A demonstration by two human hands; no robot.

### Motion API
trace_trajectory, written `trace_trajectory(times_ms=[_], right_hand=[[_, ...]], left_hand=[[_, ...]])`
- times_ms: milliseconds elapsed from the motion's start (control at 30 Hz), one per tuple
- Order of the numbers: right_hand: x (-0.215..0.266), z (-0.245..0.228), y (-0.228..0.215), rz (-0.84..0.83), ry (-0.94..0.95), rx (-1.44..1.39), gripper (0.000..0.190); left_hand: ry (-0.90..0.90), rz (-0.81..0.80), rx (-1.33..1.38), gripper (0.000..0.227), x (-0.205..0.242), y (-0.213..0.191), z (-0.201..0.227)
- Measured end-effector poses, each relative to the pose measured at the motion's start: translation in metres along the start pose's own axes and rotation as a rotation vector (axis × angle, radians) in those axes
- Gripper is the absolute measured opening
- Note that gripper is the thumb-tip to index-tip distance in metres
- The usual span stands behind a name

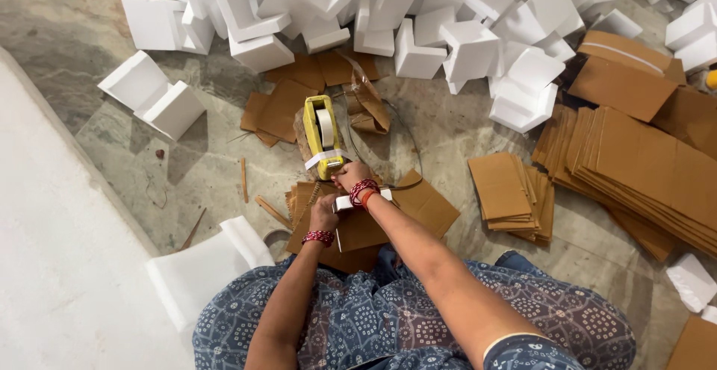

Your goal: The person sits on the floor and repeatedly assembles small white boxes by folding flaps and securing them with tape from a handheld dispenser. They handle flat cardboard pieces and finished white boxes, placing completed units aside.

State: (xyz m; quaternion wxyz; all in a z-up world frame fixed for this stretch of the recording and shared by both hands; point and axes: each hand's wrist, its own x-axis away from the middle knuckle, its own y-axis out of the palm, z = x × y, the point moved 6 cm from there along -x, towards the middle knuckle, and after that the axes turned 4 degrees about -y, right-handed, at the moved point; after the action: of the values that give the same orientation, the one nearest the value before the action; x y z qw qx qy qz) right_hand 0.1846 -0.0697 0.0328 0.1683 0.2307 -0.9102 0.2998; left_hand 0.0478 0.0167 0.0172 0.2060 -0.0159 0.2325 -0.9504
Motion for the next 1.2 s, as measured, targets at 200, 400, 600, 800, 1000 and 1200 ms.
trace_trajectory(times_ms=[200, 400, 600, 800, 1000, 1200], right_hand=[[-0.02, 0.013, 0.008, -0.058, 0.012, 0.537, 0.044], [-0.034, 0.027, 0.017, -0.174, 0.192, 0.777, 0.049], [-0.032, 0.034, 0.009, -0.268, 0.22, 0.845, 0.037], [-0.027, 0.04, 0.001, -0.234, 0.201, 0.879, 0.027], [-0.019, 0.013, -0.008, 0.099, -0.062, 0.925, 0.02], [0.034, -0.02, -0.015, 0.155, -0.407, 0.634, 0.028]], left_hand=[[-0.157, 0.058, 0.076, 0.033, 0.009, -0.006, 0.005], [-0.043, 0.121, 0.137, 0.052, 0.009, -0.012, 0.017], [0.021, 0.042, -0.057, 0.066, 0.013, -0.015, 0.028], [0.041, -0.03, -0.057, 0.067, 0.009, -0.011, 0.029], [0.036, -0.03, -0.016, 0.041, 0.002, -0.003, 0.015], [0.114, 0.052, -0.079, 0.041, 0.003, 0.002, 0.008]])
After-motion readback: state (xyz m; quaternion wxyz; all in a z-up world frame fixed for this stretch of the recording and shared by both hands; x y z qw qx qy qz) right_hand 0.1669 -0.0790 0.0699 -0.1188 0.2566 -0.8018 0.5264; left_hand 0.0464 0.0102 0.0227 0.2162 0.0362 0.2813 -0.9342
